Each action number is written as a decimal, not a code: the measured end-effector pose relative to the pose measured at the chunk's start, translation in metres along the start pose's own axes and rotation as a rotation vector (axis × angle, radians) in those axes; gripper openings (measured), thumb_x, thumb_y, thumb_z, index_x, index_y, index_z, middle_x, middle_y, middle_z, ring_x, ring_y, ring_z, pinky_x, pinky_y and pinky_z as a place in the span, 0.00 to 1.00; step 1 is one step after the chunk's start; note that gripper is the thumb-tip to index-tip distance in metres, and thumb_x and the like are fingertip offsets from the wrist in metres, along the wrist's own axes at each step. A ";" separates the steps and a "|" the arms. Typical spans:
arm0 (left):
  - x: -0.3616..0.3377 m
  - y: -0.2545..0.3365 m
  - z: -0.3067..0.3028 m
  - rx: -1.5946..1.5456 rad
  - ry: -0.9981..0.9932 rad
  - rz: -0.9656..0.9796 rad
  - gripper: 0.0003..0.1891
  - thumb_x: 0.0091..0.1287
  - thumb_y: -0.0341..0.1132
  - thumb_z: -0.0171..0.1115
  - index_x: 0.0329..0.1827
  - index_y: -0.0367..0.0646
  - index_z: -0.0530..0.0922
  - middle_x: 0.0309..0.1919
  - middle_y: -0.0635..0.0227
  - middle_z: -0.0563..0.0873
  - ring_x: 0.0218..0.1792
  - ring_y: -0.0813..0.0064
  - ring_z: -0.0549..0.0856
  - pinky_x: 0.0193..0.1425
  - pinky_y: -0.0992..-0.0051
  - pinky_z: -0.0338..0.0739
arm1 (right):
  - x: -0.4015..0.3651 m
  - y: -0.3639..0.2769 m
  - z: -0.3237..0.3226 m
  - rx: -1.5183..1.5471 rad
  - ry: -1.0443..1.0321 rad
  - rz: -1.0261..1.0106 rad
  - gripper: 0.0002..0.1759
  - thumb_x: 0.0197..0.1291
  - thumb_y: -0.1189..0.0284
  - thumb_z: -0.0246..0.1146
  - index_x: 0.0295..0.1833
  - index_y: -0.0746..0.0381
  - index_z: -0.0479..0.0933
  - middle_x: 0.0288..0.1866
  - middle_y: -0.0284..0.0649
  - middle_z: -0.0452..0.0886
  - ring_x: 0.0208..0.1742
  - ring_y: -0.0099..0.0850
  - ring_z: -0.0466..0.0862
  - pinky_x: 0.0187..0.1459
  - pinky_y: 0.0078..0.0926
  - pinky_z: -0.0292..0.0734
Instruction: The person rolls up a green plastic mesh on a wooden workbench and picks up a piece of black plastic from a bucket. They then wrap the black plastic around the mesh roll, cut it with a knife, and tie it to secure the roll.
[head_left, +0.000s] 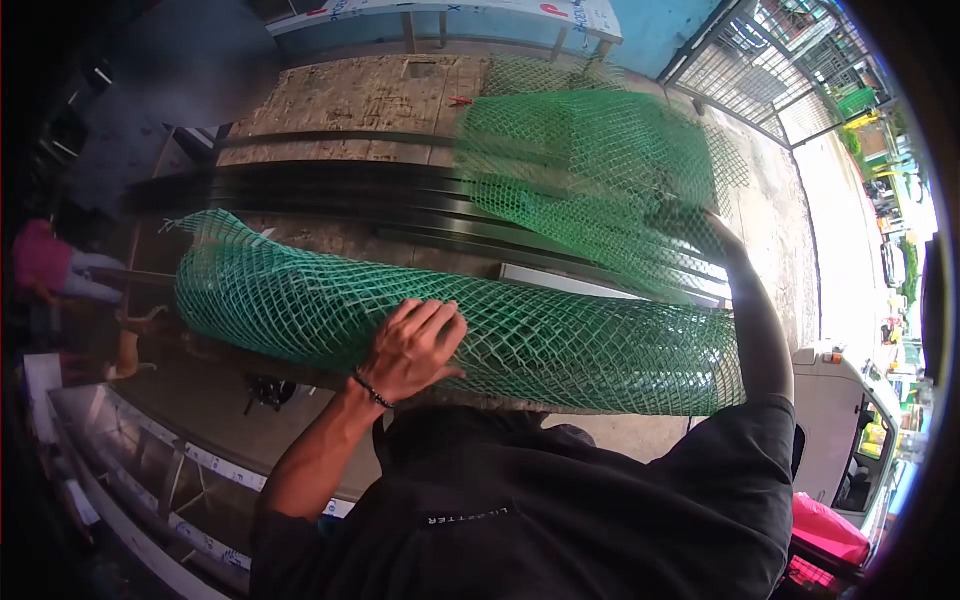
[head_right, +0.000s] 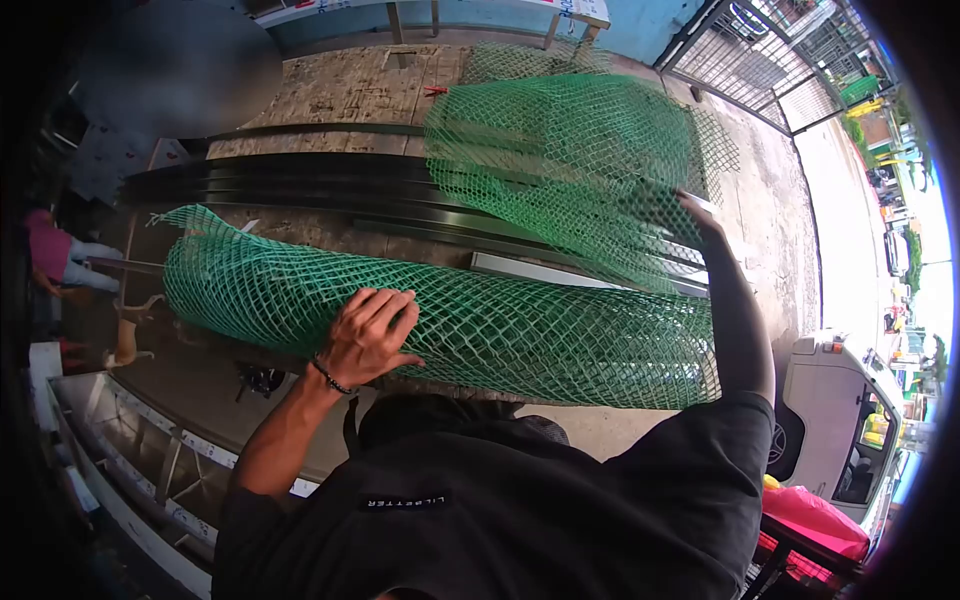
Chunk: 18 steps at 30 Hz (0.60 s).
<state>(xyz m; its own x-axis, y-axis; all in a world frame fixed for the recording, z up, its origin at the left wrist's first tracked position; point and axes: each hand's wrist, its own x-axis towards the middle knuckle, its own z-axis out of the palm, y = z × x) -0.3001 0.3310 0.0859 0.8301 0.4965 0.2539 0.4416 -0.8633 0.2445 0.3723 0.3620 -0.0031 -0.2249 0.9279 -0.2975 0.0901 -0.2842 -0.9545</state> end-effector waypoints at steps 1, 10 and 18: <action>0.001 -0.001 0.000 -0.006 0.006 0.005 0.39 0.40 0.49 0.87 0.53 0.40 0.79 0.56 0.57 0.85 0.56 0.61 0.85 0.63 0.61 0.78 | 0.018 -0.026 0.008 -0.036 -0.024 -0.025 0.32 0.81 0.62 0.52 0.82 0.66 0.61 0.76 0.52 0.74 0.75 0.43 0.76 0.76 0.46 0.68; -0.001 0.000 0.001 0.010 -0.020 0.002 0.44 0.36 0.55 0.85 0.56 0.35 0.83 0.57 0.55 0.86 0.58 0.57 0.85 0.65 0.57 0.80 | -0.014 -0.175 -0.015 -0.418 -0.133 0.219 0.28 0.81 0.68 0.51 0.82 0.59 0.61 0.76 0.46 0.75 0.73 0.42 0.79 0.69 0.46 0.76; -0.003 0.000 0.002 0.013 -0.015 -0.008 0.41 0.39 0.53 0.86 0.54 0.40 0.79 0.57 0.56 0.85 0.58 0.61 0.84 0.65 0.60 0.78 | -0.082 -0.159 -0.080 -0.383 0.900 0.503 0.19 0.74 0.56 0.62 0.62 0.52 0.79 0.54 0.39 0.90 0.51 0.34 0.90 0.49 0.39 0.81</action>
<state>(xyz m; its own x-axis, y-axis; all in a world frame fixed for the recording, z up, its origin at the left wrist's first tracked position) -0.3019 0.3295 0.0830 0.8315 0.5017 0.2385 0.4522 -0.8607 0.2339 0.4544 0.3500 0.1745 0.6976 0.6080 -0.3790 0.3032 -0.7298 -0.6127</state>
